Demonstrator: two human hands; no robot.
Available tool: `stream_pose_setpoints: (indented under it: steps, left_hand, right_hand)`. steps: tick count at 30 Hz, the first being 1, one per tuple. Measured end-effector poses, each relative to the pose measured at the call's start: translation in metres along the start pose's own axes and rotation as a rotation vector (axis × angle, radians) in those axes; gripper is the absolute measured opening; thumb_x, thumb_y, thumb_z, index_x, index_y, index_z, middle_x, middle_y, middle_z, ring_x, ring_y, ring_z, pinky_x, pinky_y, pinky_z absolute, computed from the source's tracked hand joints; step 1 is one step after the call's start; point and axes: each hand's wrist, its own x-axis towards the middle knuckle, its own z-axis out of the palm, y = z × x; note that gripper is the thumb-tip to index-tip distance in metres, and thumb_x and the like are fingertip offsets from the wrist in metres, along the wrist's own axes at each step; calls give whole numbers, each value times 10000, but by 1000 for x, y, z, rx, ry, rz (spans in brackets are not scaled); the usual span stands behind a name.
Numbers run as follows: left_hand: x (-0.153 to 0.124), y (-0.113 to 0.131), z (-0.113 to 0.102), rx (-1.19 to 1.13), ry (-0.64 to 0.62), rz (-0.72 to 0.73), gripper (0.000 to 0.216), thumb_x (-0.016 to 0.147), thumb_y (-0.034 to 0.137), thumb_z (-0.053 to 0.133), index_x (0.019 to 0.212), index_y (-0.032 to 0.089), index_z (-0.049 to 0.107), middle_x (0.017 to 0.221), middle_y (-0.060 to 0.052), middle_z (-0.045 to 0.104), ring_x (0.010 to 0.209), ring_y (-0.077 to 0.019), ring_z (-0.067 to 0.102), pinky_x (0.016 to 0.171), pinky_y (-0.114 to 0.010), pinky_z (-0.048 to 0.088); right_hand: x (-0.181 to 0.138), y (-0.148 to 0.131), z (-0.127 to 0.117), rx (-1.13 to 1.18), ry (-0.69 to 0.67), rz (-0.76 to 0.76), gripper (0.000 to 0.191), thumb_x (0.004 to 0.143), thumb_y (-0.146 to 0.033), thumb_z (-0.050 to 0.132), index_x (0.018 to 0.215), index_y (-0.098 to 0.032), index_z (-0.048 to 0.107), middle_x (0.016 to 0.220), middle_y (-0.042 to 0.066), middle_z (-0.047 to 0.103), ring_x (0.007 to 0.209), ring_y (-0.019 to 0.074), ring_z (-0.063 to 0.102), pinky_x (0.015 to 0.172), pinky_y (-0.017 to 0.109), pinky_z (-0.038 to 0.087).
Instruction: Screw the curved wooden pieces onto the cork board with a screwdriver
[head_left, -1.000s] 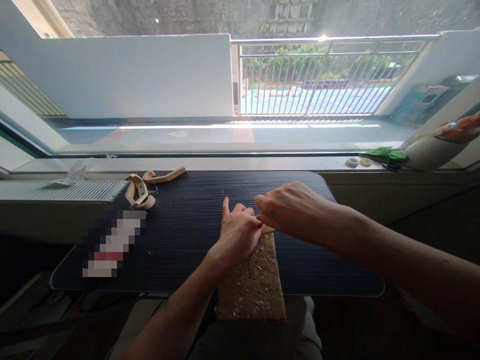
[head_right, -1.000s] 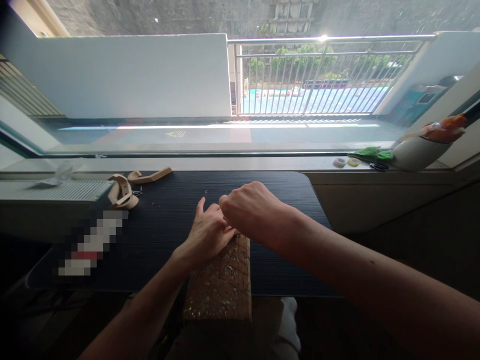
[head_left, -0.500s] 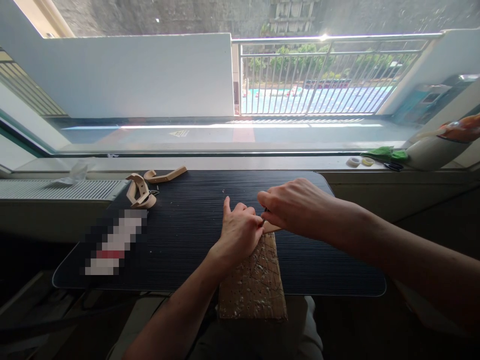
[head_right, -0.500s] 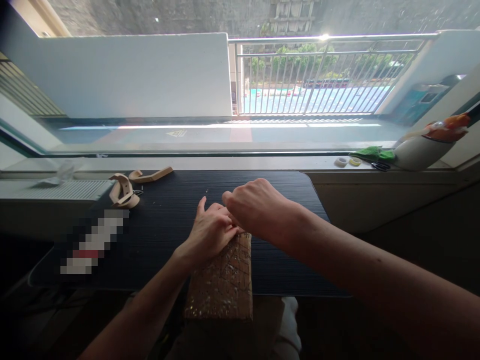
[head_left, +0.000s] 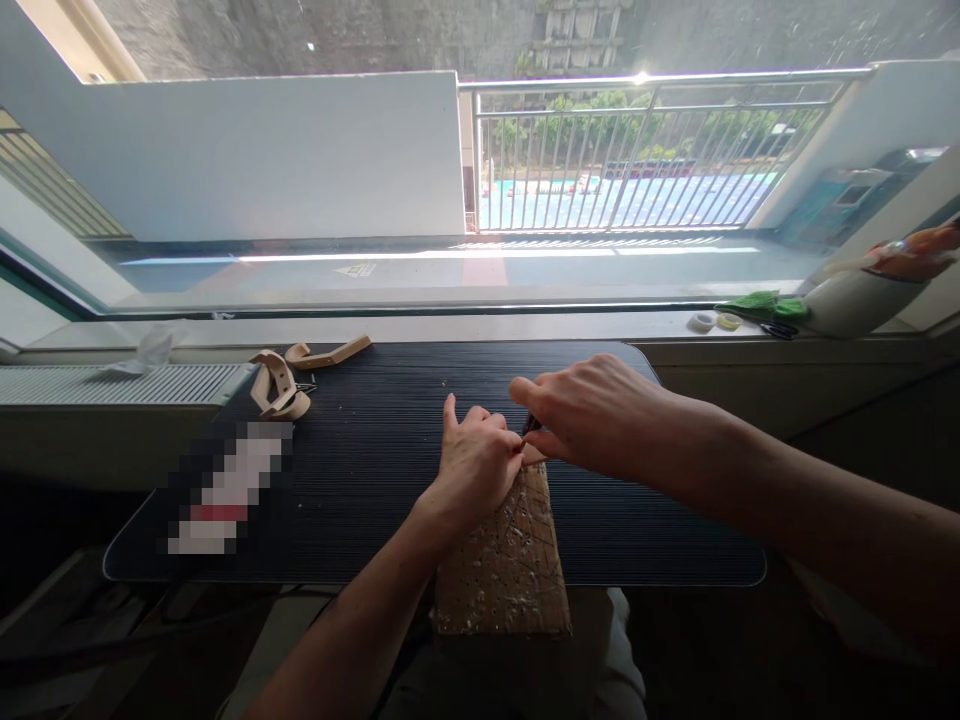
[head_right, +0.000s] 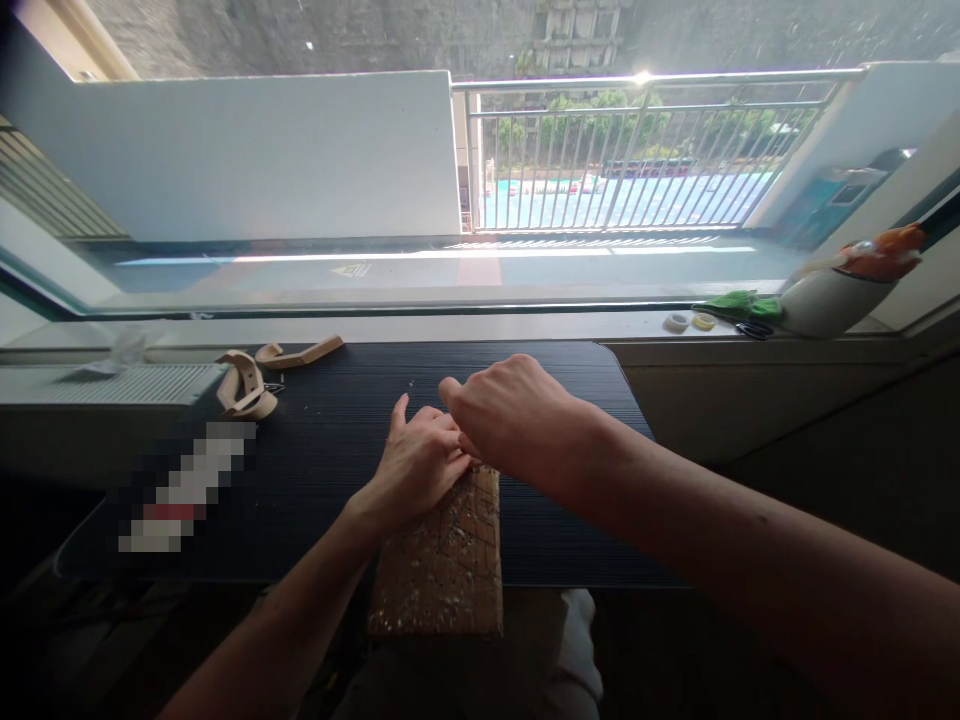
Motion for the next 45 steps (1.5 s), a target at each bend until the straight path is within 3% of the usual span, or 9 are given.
stream_pose_setpoints:
  steps: [4, 9, 15, 19, 24, 30, 33, 38, 45]
  left_hand:
    - [0, 0, 0, 20, 1, -11, 233, 844, 322, 491, 737, 246, 683, 797, -18, 635, 936, -209, 499, 1050, -589, 84]
    - [1, 1, -1, 24, -4, -11, 231, 845, 319, 487, 734, 238, 673, 837, -24, 642, 953, -216, 503, 1050, -589, 98]
    - [1, 1, -1, 1, -5, -11, 201, 837, 288, 497, 787, 257, 690, 878, -23, 648, 978, -221, 501, 1050, -598, 73]
    - [1, 1, -2, -3, -3, -16, 196, 838, 307, 496, 863, 255, 684, 920, -32, 647, 986, -227, 500, 1047, -600, 83]
    - [0, 1, -2, 3, -20, 0, 220, 847, 311, 487, 772, 255, 686, 831, -17, 642, 962, -211, 500, 1055, -591, 64]
    - [1, 1, -1, 19, -18, -18, 213, 844, 307, 490, 787, 264, 691, 839, -20, 646, 969, -215, 499, 1053, -594, 65]
    - [1, 1, -1, 17, -17, -17, 197, 842, 315, 493, 850, 268, 684, 876, -25, 649, 980, -221, 498, 1049, -594, 82]
    - [1, 1, -2, 11, -36, -19, 209, 843, 313, 493, 776, 255, 682, 861, -24, 652, 981, -220, 496, 1049, -593, 87]
    - [1, 0, 0, 10, -12, -10, 223, 849, 301, 481, 772, 257, 686, 853, -21, 649, 967, -215, 502, 1048, -596, 78]
  right_hand:
    - [-1, -1, -2, 22, 4, -68, 83, 802, -101, 503, 857, -156, 531, 713, 41, 617, 598, 147, 586, 466, 239, 214]
    - [0, -4, 2, 35, -13, -29, 92, 875, -191, 456, 849, -143, 528, 592, 34, 577, 563, 164, 583, 444, 254, 196]
    - [-1, -1, 3, 64, 50, -88, 82, 806, -121, 506, 871, -161, 534, 709, 41, 617, 600, 146, 586, 472, 243, 202]
    - [1, -4, 10, 107, 46, -81, 82, 844, -174, 485, 897, -139, 537, 667, 53, 618, 590, 160, 589, 476, 241, 209]
    - [0, 0, 8, 64, 34, 13, 123, 868, -246, 467, 887, -138, 523, 608, 35, 597, 557, 169, 585, 475, 240, 208]
    - [-1, 1, 4, 66, 62, -109, 63, 803, -117, 511, 826, -164, 546, 731, 34, 621, 606, 146, 592, 464, 245, 183]
    - [0, -3, 7, 71, 47, -82, 69, 848, -155, 483, 829, -154, 550, 657, 37, 608, 585, 160, 587, 459, 251, 189]
    - [0, -2, 6, 51, 41, -31, 94, 858, -231, 492, 851, -157, 549, 623, 34, 602, 576, 176, 587, 478, 242, 216]
    - [3, -1, 8, 63, 48, -77, 66, 841, -149, 480, 838, -155, 546, 699, 42, 614, 582, 143, 575, 462, 243, 200]
